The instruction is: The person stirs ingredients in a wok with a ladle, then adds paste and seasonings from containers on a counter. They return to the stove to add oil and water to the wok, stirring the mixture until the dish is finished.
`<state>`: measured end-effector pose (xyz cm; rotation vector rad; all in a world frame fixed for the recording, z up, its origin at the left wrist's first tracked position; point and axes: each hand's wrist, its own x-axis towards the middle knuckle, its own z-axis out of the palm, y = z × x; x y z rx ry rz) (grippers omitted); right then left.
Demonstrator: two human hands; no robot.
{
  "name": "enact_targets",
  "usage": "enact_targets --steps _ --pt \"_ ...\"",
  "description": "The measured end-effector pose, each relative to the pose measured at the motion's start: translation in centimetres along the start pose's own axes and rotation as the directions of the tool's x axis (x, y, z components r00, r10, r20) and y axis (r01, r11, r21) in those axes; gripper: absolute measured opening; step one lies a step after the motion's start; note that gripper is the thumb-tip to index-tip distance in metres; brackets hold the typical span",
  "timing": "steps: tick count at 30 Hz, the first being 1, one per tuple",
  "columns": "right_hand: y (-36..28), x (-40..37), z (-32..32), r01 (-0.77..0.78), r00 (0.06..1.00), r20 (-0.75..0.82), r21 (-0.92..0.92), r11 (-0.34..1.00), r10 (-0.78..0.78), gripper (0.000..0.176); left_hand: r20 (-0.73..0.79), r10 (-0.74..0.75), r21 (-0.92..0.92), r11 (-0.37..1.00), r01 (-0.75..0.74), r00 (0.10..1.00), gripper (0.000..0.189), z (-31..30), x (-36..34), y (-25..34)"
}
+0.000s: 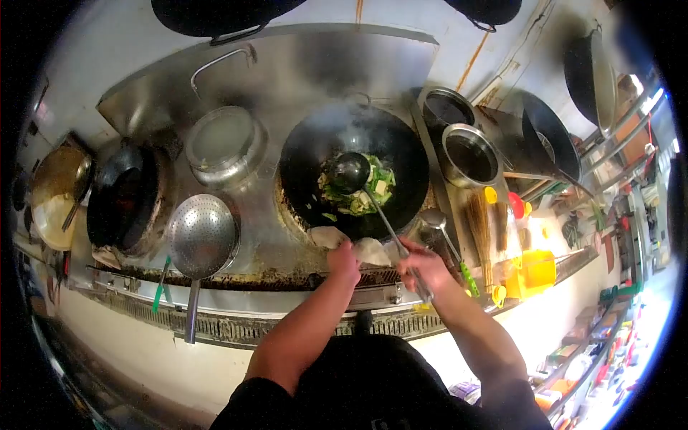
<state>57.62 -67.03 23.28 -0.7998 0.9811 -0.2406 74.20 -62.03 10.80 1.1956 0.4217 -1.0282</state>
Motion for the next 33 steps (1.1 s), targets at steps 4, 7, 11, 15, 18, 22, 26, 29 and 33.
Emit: enact_targets --steps 4,7,11,15,18,22,26,29,33 --pt "2.3 -2.8 -1.5 0.402 0.836 0.154 -0.825 0.398 -0.526 0.061 -0.131 -0.023 0.149 0.988 0.042 0.991 0.019 0.5 -2.8 1.5" --pt "2.6 -3.2 -2.7 0.283 0.819 0.069 -0.912 0.296 -0.570 0.058 -0.078 0.005 -0.014 1.000 -0.006 0.997 0.017 0.1 -0.8 0.3" --pt "8.2 0.4 -6.6 -0.105 0.880 -0.161 -0.984 0.146 -0.446 0.030 -0.028 -0.083 0.043 0.996 0.084 0.996 0.015 -0.2 -1.3 1.4" --pt "8.2 -0.4 -6.5 -0.133 0.896 -0.215 -0.965 0.227 -0.389 0.027 -0.019 -0.074 0.036 0.997 0.074 0.997 0.013 -0.2 -1.9 2.0" --pt "9.7 0.2 -7.0 -0.160 0.886 -0.235 -0.964 0.212 -0.400 0.026 -0.030 -0.112 0.067 0.991 0.114 0.993 0.011 -0.5 -1.3 2.2" --pt "9.9 0.1 -6.7 -0.170 0.884 -0.244 -0.962 0.212 -0.399 0.028 0.019 -0.095 0.111 0.990 0.092 0.995 0.012 -0.8 -0.6 1.5" --pt "10.5 -0.1 -7.9 -0.174 0.885 -0.241 -0.965 0.197 -0.398 0.031 -0.023 -0.159 0.073 0.984 0.160 0.987 0.015 -1.1 -0.3 1.3" --pt "8.8 -0.4 -8.4 -0.162 0.917 -0.194 -0.980 0.120 -0.348 0.031 0.020 -0.119 0.004 0.993 0.119 0.993 0.018 -0.5 -0.8 1.4" --pt "4.1 -6.3 -6.8 -0.082 0.931 -0.114 -0.991 0.106 -0.348 0.036 -0.010 -0.104 0.084 0.991 0.105 0.994 0.020 -0.7 -0.9 1.9"
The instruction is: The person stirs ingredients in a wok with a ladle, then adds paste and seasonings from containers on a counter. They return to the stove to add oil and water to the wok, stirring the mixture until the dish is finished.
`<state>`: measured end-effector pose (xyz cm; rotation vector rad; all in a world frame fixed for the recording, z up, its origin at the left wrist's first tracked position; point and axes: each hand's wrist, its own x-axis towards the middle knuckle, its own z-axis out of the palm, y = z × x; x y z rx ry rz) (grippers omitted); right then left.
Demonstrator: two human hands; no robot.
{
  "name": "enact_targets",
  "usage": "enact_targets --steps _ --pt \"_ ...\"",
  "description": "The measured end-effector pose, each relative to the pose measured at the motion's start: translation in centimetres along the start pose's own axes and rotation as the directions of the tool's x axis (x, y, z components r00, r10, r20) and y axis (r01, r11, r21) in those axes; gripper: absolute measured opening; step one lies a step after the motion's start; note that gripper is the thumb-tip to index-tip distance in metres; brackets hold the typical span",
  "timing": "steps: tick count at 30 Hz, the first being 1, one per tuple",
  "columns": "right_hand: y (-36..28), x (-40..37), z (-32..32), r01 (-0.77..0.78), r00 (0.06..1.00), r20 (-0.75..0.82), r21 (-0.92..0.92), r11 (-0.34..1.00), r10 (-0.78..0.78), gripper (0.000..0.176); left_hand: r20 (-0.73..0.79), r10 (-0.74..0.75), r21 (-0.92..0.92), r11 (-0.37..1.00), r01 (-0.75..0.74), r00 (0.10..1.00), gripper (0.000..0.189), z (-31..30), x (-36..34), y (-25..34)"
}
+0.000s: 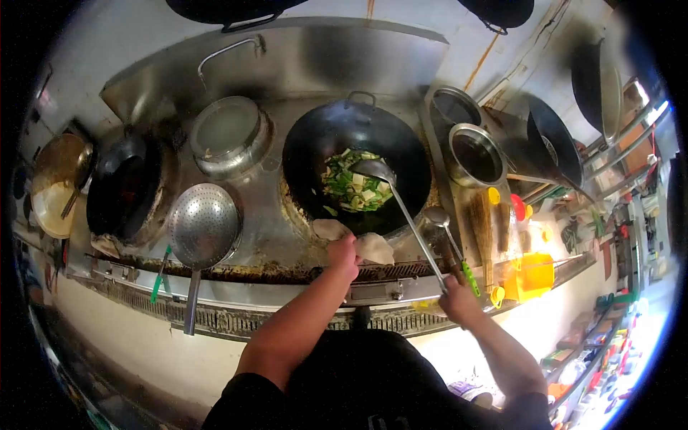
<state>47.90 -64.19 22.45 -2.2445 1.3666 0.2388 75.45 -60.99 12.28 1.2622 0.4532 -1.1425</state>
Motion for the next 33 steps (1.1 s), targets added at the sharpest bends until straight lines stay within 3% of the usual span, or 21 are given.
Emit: enact_targets --steps 2,3,5,8,10,12,14,16,18,19,21,22,24,26,28,30,33 --pt "-0.4 -2.2 -3.8 0.199 0.977 0.058 0.071 0.977 -0.203 0.047 0.012 0.001 -0.012 1.000 -0.001 1.000 0.020 -0.4 0.2 -0.5" --pt "-1.4 -2.8 -5.4 0.197 0.978 0.054 0.072 0.978 -0.201 0.047 0.039 0.008 -0.032 0.999 -0.007 0.999 0.021 -0.5 1.0 -1.0" --pt "-3.3 -2.9 -7.9 0.054 0.967 0.250 -0.035 0.998 -0.043 0.058 0.067 0.018 -0.054 0.998 -0.015 0.998 0.022 -0.2 0.8 -1.0" --pt "-3.0 -1.0 -7.7 0.124 0.964 0.258 -0.194 0.973 -0.071 0.060 0.003 0.009 -0.066 0.998 -0.008 1.000 0.024 0.2 -0.4 -0.5" --pt "-3.1 1.4 -5.5 0.078 0.968 0.252 -0.237 0.968 -0.017 0.060 0.110 0.055 -0.022 0.998 -0.053 0.992 0.025 -1.2 2.5 -2.3" --pt "-4.0 2.5 -5.2 0.046 0.976 0.217 -0.292 0.955 0.019 0.060 0.048 0.058 -0.053 0.997 -0.056 0.997 0.024 0.2 0.7 -1.2" --pt "-4.5 1.1 -4.6 0.106 0.988 0.125 -0.144 0.984 -0.088 0.058 -0.033 0.034 -0.082 0.996 -0.036 0.999 0.024 0.5 0.2 -0.9" --pt "-3.5 0.5 -4.0 0.168 0.981 0.104 -0.037 0.985 -0.164 0.056 -0.042 0.110 0.053 0.993 -0.108 0.993 0.023 -0.1 0.3 -1.1" --pt "-4.7 0.4 -5.5 0.076 0.968 0.229 0.124 0.989 -0.103 0.056 -0.026 0.094 0.008 0.996 -0.094 0.995 0.023 0.3 0.2 -1.0" --pt "-5.2 0.4 -6.0 0.074 0.968 0.229 0.126 0.989 -0.101 0.056 -0.019 0.065 -0.035 0.997 -0.066 0.998 0.024 0.4 0.2 -1.2" --pt "-5.8 0.2 -6.6 -0.068 0.924 0.383 0.194 0.979 -0.011 0.059 -0.031 0.071 -0.031 0.997 -0.072 0.997 0.024 0.3 -0.1 -1.4" --pt "-5.0 0.9 -5.7 -0.070 0.923 0.384 0.194 0.978 -0.010 0.059 -0.037 0.088 -0.034 0.995 -0.089 0.995 0.024 0.4 -0.2 -1.3" --pt "-3.1 2.7 -3.0 0.237 0.954 0.158 0.114 0.965 -0.254 0.061 -0.020 0.085 -0.020 0.996 -0.086 0.996 0.025 0.4 -0.3 -1.1" --pt "-3.7 3.8 -2.5 0.192 0.961 0.165 0.180 0.965 -0.222 0.058 -0.007 0.081 -0.009 0.997 -0.082 0.997 0.026 0.2 -0.2 -1.1" --pt "-3.9 4.5 -2.1 0.148 0.965 0.177 0.241 0.959 -0.193 0.055 0.021 0.049 -0.034 0.998 -0.048 0.999 0.045 0.1 0.0 -1.1" --pt "-3.6 4.9 -1.7 0.284 0.939 0.142 0.194 0.939 -0.313 0.056 0.025 0.051 -0.018 0.999 -0.051 0.998 0.044 0.0 0.2 -1.1" --pt "-3.4 4.9 -1.5 0.304 0.938 0.109 0.196 0.932 -0.329 0.056 0.037 0.052 0.016 0.999 -0.052 0.998 0.041 -0.1 0.2 -1.1"
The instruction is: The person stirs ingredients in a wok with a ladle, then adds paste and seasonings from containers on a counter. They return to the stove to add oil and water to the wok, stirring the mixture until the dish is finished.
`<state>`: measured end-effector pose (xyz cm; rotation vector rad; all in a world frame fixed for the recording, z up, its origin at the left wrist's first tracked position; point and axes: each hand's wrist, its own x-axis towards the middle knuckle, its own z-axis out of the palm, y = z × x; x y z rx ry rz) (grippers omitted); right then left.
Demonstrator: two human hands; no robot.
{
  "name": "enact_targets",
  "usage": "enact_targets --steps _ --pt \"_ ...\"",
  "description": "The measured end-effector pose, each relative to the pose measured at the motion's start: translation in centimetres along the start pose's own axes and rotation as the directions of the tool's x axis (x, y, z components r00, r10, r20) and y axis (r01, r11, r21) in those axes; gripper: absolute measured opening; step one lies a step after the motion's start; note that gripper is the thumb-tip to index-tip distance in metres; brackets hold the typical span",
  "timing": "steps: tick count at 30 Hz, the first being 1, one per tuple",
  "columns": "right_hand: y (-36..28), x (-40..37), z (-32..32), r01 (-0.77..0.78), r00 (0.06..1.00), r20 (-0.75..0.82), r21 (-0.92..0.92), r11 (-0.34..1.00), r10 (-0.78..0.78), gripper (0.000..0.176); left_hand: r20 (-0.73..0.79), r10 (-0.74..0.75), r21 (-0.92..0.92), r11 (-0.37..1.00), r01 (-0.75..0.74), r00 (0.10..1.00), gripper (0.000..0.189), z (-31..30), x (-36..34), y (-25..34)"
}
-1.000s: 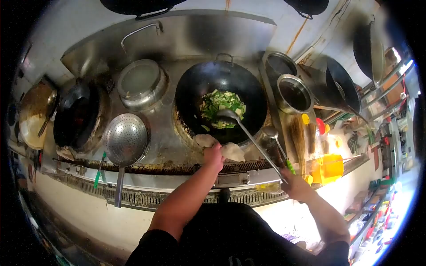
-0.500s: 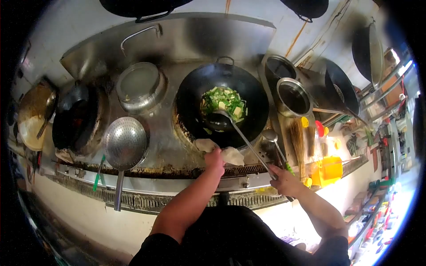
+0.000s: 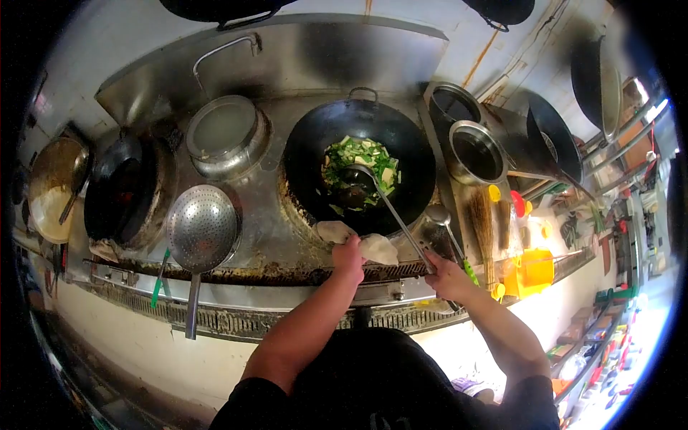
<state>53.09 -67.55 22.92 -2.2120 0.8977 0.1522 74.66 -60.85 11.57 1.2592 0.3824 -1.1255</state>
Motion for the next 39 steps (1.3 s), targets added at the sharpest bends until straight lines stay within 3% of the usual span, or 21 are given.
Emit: enact_targets --steps 4,6,7,9,10,11,12,13,17,18,19,20,21,22,23,25,31,34,36,38,39 --pt "-0.6 0.1 -0.1 -0.085 0.996 -0.009 0.048 0.995 0.086 0.055 0.047 0.021 -0.008 1.000 -0.021 0.999 0.037 -0.3 0.6 -0.4" --pt "-2.2 -0.1 -0.6 -0.297 0.955 0.103 0.323 0.899 0.278 0.056 0.032 0.025 0.000 1.000 -0.025 0.999 0.037 -0.2 0.6 -0.5" --pt "-1.7 0.0 -0.5 -0.296 0.955 0.103 0.323 0.899 0.278 0.056 0.018 0.029 0.008 1.000 -0.029 0.999 0.037 -0.2 0.6 -0.5" --pt "-0.8 0.3 -0.5 -0.350 0.937 0.206 0.595 0.724 0.283 0.061 0.045 -0.001 0.013 1.000 0.001 0.999 0.037 -0.3 0.2 -0.2" --pt "-0.5 0.1 -0.8 -0.350 0.937 0.207 0.595 0.724 0.282 0.061 0.072 -0.032 0.020 0.999 0.031 0.997 0.037 -0.5 0.0 0.0" --pt "-1.3 -0.4 -1.7 -0.406 0.912 0.281 0.725 0.556 0.299 0.064 0.072 -0.032 0.020 0.999 0.031 0.997 0.037 -1.0 -0.4 0.4" --pt "-2.2 -1.0 -2.6 -0.451 0.885 0.357 0.816 0.361 0.298 0.066 0.183 -0.183 0.046 0.983 0.177 0.966 0.037 -2.0 -0.8 0.9" --pt "-2.7 -1.7 -3.2 -0.451 0.885 0.358 0.816 0.361 0.297 0.066 0.286 -0.328 0.088 0.945 0.316 0.901 0.037 -2.9 -1.4 1.4" --pt "-4.7 -5.7 -5.4 -0.479 0.852 0.344 0.816 0.324 0.394 0.070 0.245 -0.382 0.280 0.908 0.311 0.891 0.040 -6.5 -3.4 2.5" --pt "-5.3 -6.8 -6.0 -0.490 0.843 0.340 0.804 0.336 0.417 0.069 0.299 -0.156 0.471 0.882 -0.004 0.941 0.043 -7.4 -3.0 2.6" --pt "-6.2 -7.8 -6.6 -0.490 0.843 0.340 0.806 0.333 0.417 0.069 0.399 0.059 0.608 0.730 -0.312 0.915 0.046 -8.0 -2.7 2.5" --pt "-7.2 -8.8 -7.3 -0.492 0.847 0.326 0.779 0.389 0.420 0.068 0.398 0.058 0.609 0.729 -0.311 0.915 0.046 -7.7 -3.2 3.5" --pt "-7.6 -9.4 -7.5 -0.493 0.852 0.312 0.748 0.445 0.421 0.067 0.482 0.216 0.732 0.433 -0.526 0.849 0.048 -6.6 -4.2 5.5" --pt "-6.9 -10.4 -7.3 -0.452 0.870 0.303 0.807 0.381 0.389 0.066 0.595 0.324 0.762 0.066 -0.645 0.736 0.052 -5.6 -5.0 7.4" --pt "-7.2 -10.9 -7.4 -0.450 0.871 0.302 0.807 0.383 0.388 0.066 0.595 0.326 0.761 0.065 -0.645 0.735 0.052 -4.7 -5.3 8.6" --pt "-8.1 -12.1 -7.7 -0.475 0.864 0.368 0.823 0.312 0.344 0.066 0.697 0.248 0.710 -0.365 -0.602 0.673 0.060 -2.9 -5.8 10.6" --pt "-8.7 -14.4 -6.4 -0.504 0.819 0.374 0.832 0.233 0.435 0.064 0.758 0.112 0.573 -0.584 -0.575 0.642 0.061 -1.2 -4.9 12.1" --pt "-8.6 -14.8 -5.8 -0.469 0.854 0.384 0.861 0.199 0.351 0.064 0.764 0.192 0.629 -0.434 -0.645 0.615 0.054 -1.8 -7.0 12.6" --pt "-8.6 -14.8 -5.6 -0.471 0.852 0.383 0.858 0.205 0.357 0.062 0.852 0.394 0.448 -0.209 -0.869 0.345 0.046 -3.0 -9.7 12.9" --pt "-9.4 -14.2 -5.5 -0.504 0.823 0.411 0.847 0.170 0.391 0.063 0.861 0.262 0.440 0.042 -0.897 0.435 0.039 -3.6 -16.2 15.0" --pt "-9.5 -14.1 -5.4 -0.504 0.827 0.411 0.844 0.183 0.384 0.063 0.909 0.224 0.301 0.236 -0.924 0.353 0.037 -4.7 -18.6 15.6"
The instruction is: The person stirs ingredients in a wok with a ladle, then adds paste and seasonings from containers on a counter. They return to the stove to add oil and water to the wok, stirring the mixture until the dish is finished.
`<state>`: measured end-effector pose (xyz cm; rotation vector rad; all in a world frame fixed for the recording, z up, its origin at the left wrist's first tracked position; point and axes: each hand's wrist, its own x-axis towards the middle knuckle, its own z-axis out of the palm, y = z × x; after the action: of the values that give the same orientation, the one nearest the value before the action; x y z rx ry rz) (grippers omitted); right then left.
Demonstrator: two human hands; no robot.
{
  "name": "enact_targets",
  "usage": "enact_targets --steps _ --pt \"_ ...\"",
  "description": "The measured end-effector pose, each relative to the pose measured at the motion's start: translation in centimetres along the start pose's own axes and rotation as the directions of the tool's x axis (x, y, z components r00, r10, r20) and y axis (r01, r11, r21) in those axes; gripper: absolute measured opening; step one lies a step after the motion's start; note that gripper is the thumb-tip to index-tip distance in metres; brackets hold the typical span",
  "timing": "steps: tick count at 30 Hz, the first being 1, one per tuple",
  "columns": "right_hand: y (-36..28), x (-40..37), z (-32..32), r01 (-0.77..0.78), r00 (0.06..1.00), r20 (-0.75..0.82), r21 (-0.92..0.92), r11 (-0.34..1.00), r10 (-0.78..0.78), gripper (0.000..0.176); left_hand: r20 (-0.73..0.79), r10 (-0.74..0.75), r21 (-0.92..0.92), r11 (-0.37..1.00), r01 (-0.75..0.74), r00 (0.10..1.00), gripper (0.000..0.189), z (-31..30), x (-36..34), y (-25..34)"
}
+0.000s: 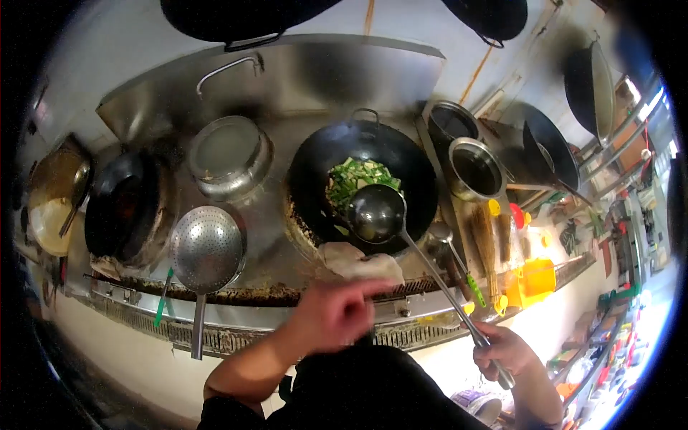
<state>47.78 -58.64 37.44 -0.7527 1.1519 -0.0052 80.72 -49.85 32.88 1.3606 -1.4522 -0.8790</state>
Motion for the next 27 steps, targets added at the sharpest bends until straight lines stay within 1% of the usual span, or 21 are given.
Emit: enact_targets --steps 2,3,4,5,6,7,8,10,11,12,13,15,16,17,19,20,22,23,24,26,27 --pt "0.4 0.7 -0.1 -0.019 1.000 -0.020 0.112 0.993 0.022 0.064 0.190 0.036 -0.516 0.854 0.068 0.981 0.019 -1.2 -3.2 4.0" --pt "0.7 1.4 -0.2 0.032 0.999 -0.029 0.049 0.998 -0.031 0.059 0.183 0.461 -0.627 0.735 -0.258 0.868 0.020 -1.2 -3.0 3.1" --pt "0.6 1.7 -0.1 0.027 1.000 -0.002 0.031 0.999 -0.027 0.059 0.131 0.795 -0.716 0.489 -0.498 0.592 0.025 -1.2 -2.9 2.2" --pt "0.3 1.8 0.2 0.002 0.999 0.052 0.214 0.977 -0.013 0.061 0.129 0.782 -0.694 0.510 -0.508 0.609 0.025 -2.0 -3.7 2.9" --pt "0.3 2.1 0.3 -0.045 0.995 0.104 0.391 0.919 0.004 0.062 0.220 0.767 -0.791 0.502 -0.350 0.602 0.028 -2.8 -4.8 4.2" --pt "0.3 2.6 0.0 -0.023 0.996 0.091 0.296 0.955 -0.004 0.062 0.302 0.757 -0.861 0.478 -0.176 0.579 0.033 -3.3 -5.8 5.0" --pt "-0.1 2.9 0.4 -0.027 0.996 0.090 0.265 0.964 0.003 0.063 0.293 0.742 -0.853 0.487 -0.185 0.603 0.033 -3.3 -6.1 4.3" --pt "-0.2 3.8 1.0 -0.051 0.995 0.102 0.360 0.932 0.015 0.065 -0.051 0.761 -0.867 0.288 -0.406 0.647 0.045 -2.9 -6.5 2.2" --pt "-0.1 3.9 1.3 -0.070 0.994 0.101 0.345 0.936 0.037 0.065 -0.125 0.536 -0.767 0.482 -0.424 0.835 0.043 -3.2 -8.0 2.3" --pt "-0.1 4.3 1.7 -0.010 0.997 0.079 0.292 0.956 -0.014 0.065 -0.069 0.337 -0.656 0.693 -0.297 0.939 0.035 -4.4 -8.4 1.3" --pt "-0.1 4.8 2.0 0.056 0.995 0.061 0.234 0.971 -0.072 0.066 -0.103 0.063 -0.604 0.789 -0.113 0.993 0.021 -4.0 -9.4 -1.2" --pt "0.1 6.2 2.7 0.128 0.976 -0.141 -0.240 0.962 -0.165 0.065 -0.328 -0.316 -0.303 0.928 0.218 0.890 0.009 -2.6 -9.8 -6.1" --pt "0.0 6.6 3.8 0.126 0.955 -0.185 -0.459 0.879 -0.234 0.065 -0.381 -0.249 0.067 0.953 0.295 0.890 0.009 -1.7 -11.0 -10.6" --pt "-0.1 7.0 4.4 0.126 0.956 -0.178 -0.473 0.872 -0.235 0.065 -0.408 -0.172 0.425 0.834 0.353 0.897 0.014 -1.0 -13.0 -14.5" --pt "0.1 7.8 5.1 0.017 0.867 -0.260 -0.837 0.548 -0.424 0.066 -0.348 -0.539 0.520 0.570 0.636 0.767 0.018 -0.1 -16.8 -16.9" --pt "0.9 8.8 4.4 0.020 0.869 -0.248 -0.847 0.532 -0.428 0.066 -0.349 -0.587 0.495 0.546 0.676 0.730 0.022 0.9 -19.1 -19.1" --pt "1.7 11.1 2.4 -0.005 0.762 0.048 -0.997 -0.080 -0.646 0.064 -0.245 -0.655 0.560 0.506 0.656 0.715 0.031 3.2 -24.9 -25.7" --pt "0.7 11.0 3.6 0.043 0.780 0.031 -0.999 0.004 -0.624 0.064 -0.136 -0.678 0.644 0.494 0.584 0.723 0.036 4.1 -27.7 -28.4" --pt "0.1 11.3 4.5 0.049 0.776 0.046 -0.999 -0.013 -0.629 0.064 -0.233 -0.757 0.508 0.441 0.740 0.611 0.038 4.3 -29.0 -27.9" --pt "-0.4 11.9 6.3 0.271 0.859 -0.092 -0.754 0.599 -0.504 0.066 -0.316 -0.860 0.276 0.321 0.906 0.401 0.041 4.0 -31.4 -26.8" --pt "-1.0 12.4 7.9 0.296 0.872 -0.072 -0.711 0.638 -0.485 0.071 -0.323 -0.891 0.195 0.269 0.943 0.320 0.042 3.9 -32.5 -26.8"
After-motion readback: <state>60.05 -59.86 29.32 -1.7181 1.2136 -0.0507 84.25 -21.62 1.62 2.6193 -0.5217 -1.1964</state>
